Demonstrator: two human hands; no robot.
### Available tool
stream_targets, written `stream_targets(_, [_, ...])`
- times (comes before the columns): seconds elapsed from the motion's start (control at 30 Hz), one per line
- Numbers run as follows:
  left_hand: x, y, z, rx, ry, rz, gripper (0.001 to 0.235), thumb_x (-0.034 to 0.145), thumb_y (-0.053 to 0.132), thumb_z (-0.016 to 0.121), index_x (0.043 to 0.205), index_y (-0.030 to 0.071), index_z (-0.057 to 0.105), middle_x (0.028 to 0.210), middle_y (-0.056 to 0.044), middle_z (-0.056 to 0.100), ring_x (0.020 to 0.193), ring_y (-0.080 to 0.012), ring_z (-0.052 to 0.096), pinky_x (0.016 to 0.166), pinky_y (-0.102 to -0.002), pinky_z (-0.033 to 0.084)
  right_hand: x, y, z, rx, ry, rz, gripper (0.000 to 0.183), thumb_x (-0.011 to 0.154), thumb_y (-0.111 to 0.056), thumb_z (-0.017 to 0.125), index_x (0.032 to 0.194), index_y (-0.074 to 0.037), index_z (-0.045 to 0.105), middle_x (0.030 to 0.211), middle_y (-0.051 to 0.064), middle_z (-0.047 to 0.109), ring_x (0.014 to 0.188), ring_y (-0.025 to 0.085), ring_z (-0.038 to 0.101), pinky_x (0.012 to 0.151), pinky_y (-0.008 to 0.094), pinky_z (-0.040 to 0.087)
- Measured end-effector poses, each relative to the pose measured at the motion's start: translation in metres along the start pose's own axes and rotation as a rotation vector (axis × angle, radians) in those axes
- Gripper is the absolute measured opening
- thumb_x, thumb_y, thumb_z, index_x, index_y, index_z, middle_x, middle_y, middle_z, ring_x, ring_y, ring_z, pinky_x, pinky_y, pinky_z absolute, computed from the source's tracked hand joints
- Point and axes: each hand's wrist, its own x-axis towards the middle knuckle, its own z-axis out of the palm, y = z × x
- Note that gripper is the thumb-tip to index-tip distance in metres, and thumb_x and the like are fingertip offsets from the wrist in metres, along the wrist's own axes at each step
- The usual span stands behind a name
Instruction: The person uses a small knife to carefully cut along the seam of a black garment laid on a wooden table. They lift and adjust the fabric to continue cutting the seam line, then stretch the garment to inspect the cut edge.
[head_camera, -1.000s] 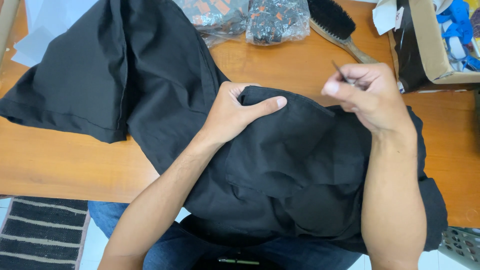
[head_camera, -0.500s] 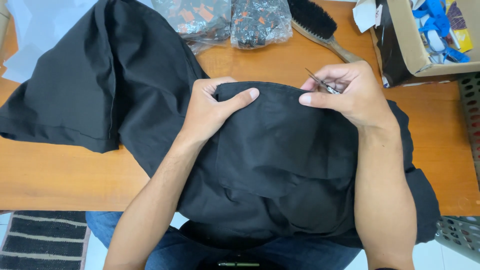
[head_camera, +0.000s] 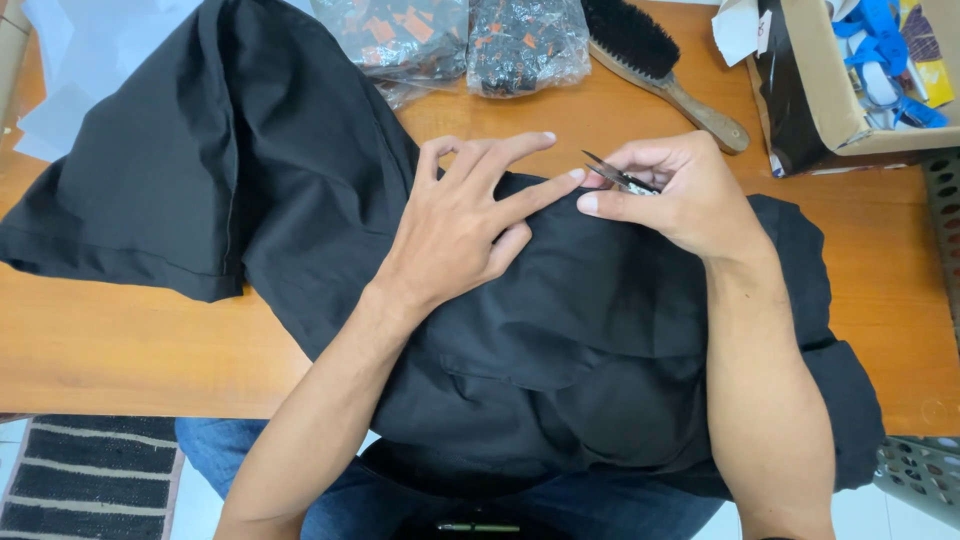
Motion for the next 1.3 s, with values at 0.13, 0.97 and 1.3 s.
stream_targets(0.13, [0.000, -0.003, -0.003, -0.037, 0.062, -0.016, 0.036, 0.082, 0.013, 0.056, 0.116, 0.024, 0.052, 0.119, -0.006, 0.049, 0.087, -0.0207, 0.055, 0.079, -0.040, 0.036, -0.001, 0.002, -0.003, -0.020, -0.015, 0.009, 0.017, 0.069, -0.009, 0.071, 0.083, -0.002, 0.064, 0.075, 0.005, 0.064, 0.068, 0.007, 0.057, 0.065, 0.016, 0.046])
stream_targets(0.97, [-0.003, -0.022, -0.020, -0.211, 0.177, -0.099, 0.014, 0.081, 0.027, 0.069, 0.080, 0.015, 0.061, 0.102, -0.005, 0.052, 0.082, -0.0195, 0.053, 0.077, -0.038, 0.028, -0.006, 0.021, -0.023, -0.025, 0.067, -0.112, 0.019, 0.070, -0.004, 0.070, 0.085, 0.003, 0.061, 0.077, 0.008, 0.059, 0.067, 0.010, 0.052, 0.060, 0.016, 0.041])
stream_targets(1.3, [-0.007, -0.018, -0.009, -0.766, 0.133, -0.560, 0.027, 0.068, 0.024, 0.078, 0.071, 0.016, 0.052, 0.068, 0.010, 0.053, 0.062, -0.0034, 0.051, 0.078, -0.023, 0.030, -0.008, 0.026, -0.031, 0.013, 0.113, -0.146, 0.019, 0.072, -0.005, 0.070, 0.087, 0.003, 0.060, 0.073, 0.007, 0.055, 0.059, 0.010, 0.047, 0.052, 0.015, 0.041])
